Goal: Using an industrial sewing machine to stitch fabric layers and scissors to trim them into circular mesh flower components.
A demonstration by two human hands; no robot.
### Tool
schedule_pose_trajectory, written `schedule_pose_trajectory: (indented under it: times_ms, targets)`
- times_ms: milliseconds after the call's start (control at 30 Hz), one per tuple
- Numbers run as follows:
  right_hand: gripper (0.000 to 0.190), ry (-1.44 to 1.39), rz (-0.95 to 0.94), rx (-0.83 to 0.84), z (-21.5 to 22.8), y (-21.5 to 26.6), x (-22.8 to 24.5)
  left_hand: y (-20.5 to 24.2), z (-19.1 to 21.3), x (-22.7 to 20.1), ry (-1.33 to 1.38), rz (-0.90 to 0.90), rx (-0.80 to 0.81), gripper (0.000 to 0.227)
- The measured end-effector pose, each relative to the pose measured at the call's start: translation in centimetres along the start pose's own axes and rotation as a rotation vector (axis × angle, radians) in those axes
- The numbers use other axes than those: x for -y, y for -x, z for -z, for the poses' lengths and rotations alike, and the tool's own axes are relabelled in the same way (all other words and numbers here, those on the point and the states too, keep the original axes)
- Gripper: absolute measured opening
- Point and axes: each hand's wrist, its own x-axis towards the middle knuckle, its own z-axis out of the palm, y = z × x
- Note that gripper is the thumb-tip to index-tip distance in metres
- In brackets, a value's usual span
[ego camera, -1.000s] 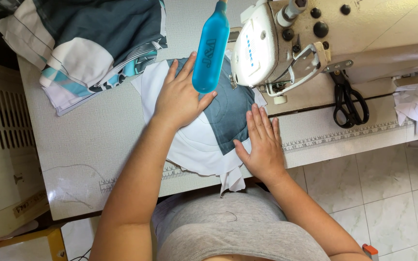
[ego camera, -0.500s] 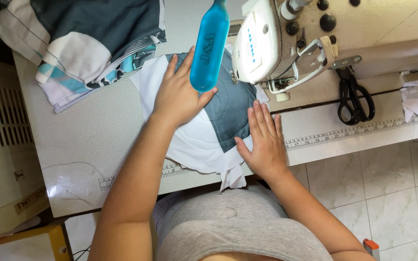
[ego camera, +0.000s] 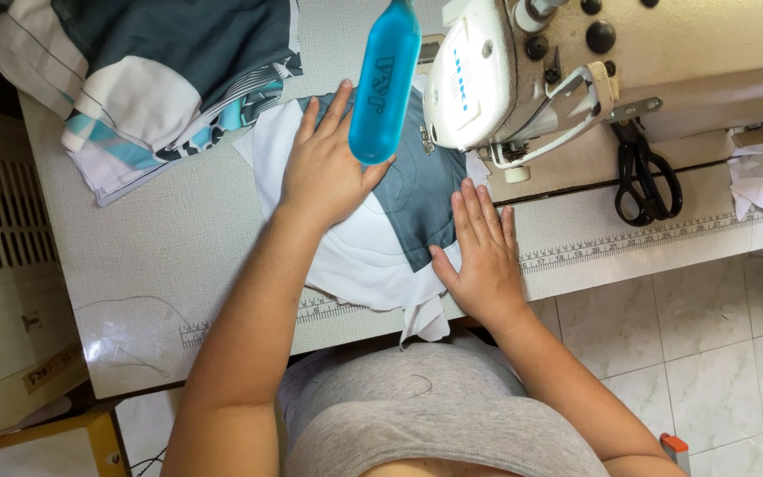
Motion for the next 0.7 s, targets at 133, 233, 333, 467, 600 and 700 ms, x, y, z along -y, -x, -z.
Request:
schedule_pose_trajectory:
  times_ms: [133,233,333,467,600,700]
  targets:
    - [0.073,-0.001,0.023,0.052,0.9,-1.3,-0.7,-0.1,-0.6,0.7,-0.073,0.073,0.023,0.064]
    - [0.076,0.006,0.038,0.126,1.9,-2.6,-1.3,-0.2,-0.3,1.2,-0.156,0.075,0.068,0.061]
    - [0.075,0.101,0.022,0.246,3.3,-4.2,-2.2,-0.1,-0.5,1.0,-0.161,0.137,0.044,0.061]
    - [0.073,0.048,0.027,0.156,3.6,-4.7,-1.9,-0.2,-0.1,0.0,-0.28,0.221,0.089,0.072]
    - [0.065,0.035,-0.023,0.152,2.1,-3.0,0.2,-0.5,0.8,-0.7,0.073,0.215,0.12,0.066]
    - [0.065,0.043,-0.025,0.142,2.1,-2.7,-0.1,-0.3,1.0,-0.7,-0.009,0.084,0.131,0.038]
